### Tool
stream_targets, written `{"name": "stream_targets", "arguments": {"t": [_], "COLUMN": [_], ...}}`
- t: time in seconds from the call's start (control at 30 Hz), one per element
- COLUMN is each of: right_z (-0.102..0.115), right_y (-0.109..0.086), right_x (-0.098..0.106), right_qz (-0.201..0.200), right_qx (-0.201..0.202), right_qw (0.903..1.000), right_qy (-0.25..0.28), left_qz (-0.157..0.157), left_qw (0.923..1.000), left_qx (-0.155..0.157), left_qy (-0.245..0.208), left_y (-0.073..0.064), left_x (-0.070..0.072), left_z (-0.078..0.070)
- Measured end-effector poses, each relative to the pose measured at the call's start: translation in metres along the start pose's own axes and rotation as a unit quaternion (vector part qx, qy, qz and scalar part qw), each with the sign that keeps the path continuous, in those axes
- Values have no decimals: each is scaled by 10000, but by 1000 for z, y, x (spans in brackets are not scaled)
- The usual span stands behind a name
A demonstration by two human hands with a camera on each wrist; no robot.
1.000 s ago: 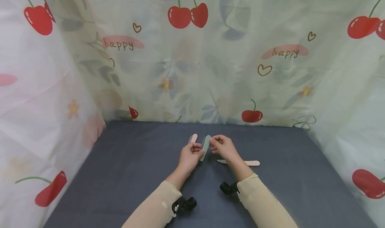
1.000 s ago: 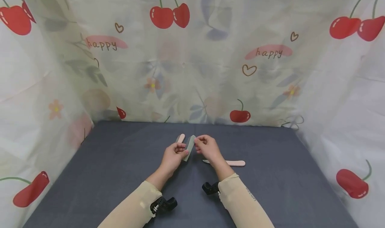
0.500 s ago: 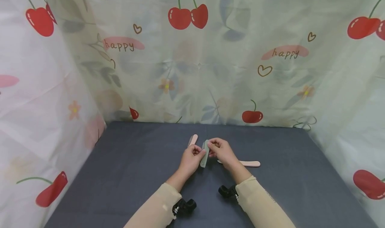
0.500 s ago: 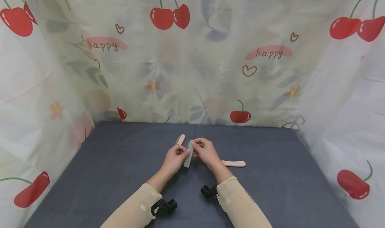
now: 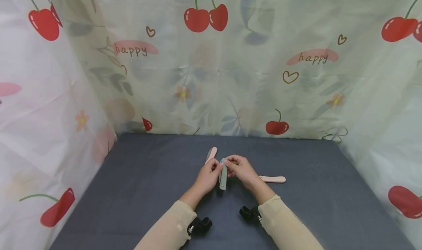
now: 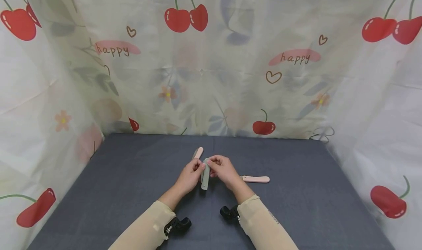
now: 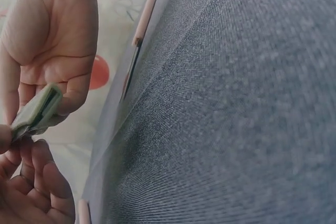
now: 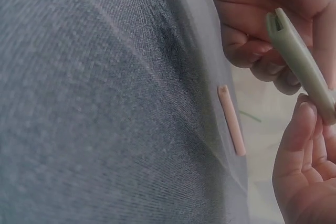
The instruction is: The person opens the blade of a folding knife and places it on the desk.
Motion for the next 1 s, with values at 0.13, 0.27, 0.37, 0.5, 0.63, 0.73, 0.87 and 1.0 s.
{"name": "stream_targets", "arguments": {"t": [0.13, 0.27, 0.37, 0.5, 0.63, 0.73, 0.87, 1.0], "right_z": [0, -1, -1, 0, 1, 1, 0, -1], "right_y": [-1, -3, -5, -8, -10, -12, -14, -15], "right_x": [-1, -1, 0, 0, 3, 5, 5, 8], "right_qz": [126, 217, 250, 263, 204, 182, 212, 192], "right_qx": [39, 78, 85, 66, 60, 44, 3, -17], "right_qw": [9999, 9996, 9993, 9990, 9993, 9995, 9995, 9997], "right_qy": [-107, -184, -275, -359, -302, -252, -219, -113], "left_qz": [112, 156, 129, 75, -41, -110, -85, -163], "left_qw": [9999, 9998, 9995, 9991, 9992, 9993, 9995, 9994], "left_qx": [-18, -30, -22, -19, -14, -14, -30, -43], "left_qy": [-1, -122, -302, -407, -400, -366, -309, -304], "left_y": [0, -1, -2, -4, -5, -7, -12, -12], "left_x": [-1, -3, -3, -2, 0, 2, 3, 6], "left_z": [-1, -1, -1, -1, -2, -3, -4, -5]}}
Point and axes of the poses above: each hand's wrist, its own y-axis towards the middle knuckle, its own x-axis out of the back of the hand, z = x × y, the point moved 8 cm from there along y, towards the middle knuckle, and after that the axes turned 9 degrees about -x, right-handed, at the moved point
